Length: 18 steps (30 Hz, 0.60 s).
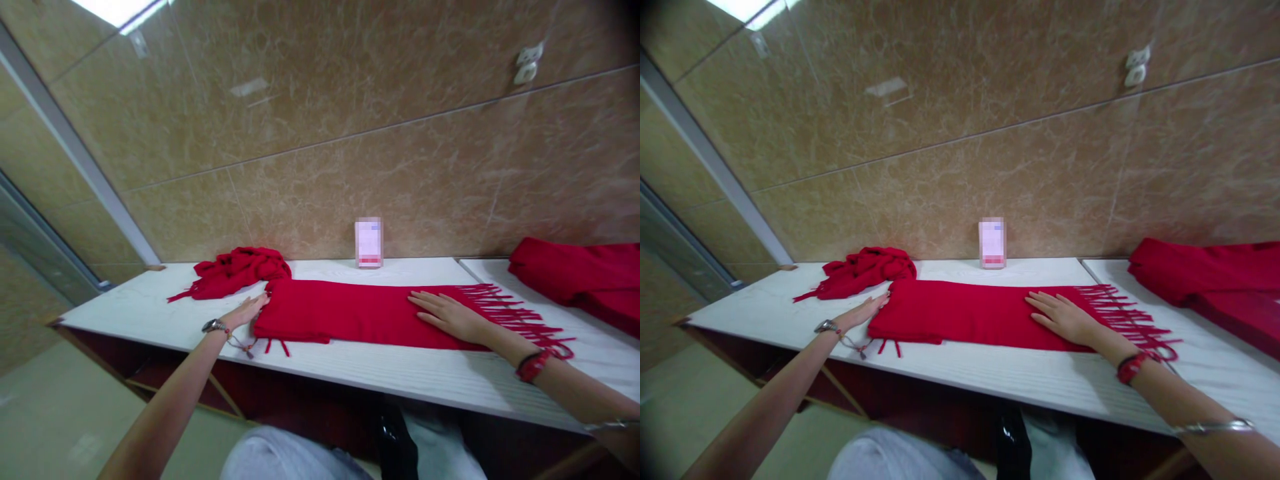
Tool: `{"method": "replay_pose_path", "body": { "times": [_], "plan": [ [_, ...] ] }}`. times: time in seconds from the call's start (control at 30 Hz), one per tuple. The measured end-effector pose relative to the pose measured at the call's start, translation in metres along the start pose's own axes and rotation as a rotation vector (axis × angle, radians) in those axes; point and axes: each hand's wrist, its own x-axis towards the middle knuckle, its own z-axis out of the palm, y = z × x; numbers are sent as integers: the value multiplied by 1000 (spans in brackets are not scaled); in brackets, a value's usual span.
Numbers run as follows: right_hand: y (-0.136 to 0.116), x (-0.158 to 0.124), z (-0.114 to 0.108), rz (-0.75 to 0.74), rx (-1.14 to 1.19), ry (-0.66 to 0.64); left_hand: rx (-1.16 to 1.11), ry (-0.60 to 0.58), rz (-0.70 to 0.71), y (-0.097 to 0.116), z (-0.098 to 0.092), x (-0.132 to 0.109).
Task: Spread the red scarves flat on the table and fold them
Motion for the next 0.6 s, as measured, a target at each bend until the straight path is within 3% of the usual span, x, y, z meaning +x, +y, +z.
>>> {"method": "replay_pose_path", "body": {
  "times": [0.17,0.4,0.5,0.6],
  "plan": [
    [22,-16,1,4,17,-7,79,22,115,-12,0,-16],
    [38,-29,-1,34,9,-18,226,13,48,-27,-9,-28],
    [33,-29,-4,39,5,-33,281,3,14,-48,-19,-29],
    [29,-29,-6,35,6,-34,368,18,-60,-86,-31,-37]
  ]
}}
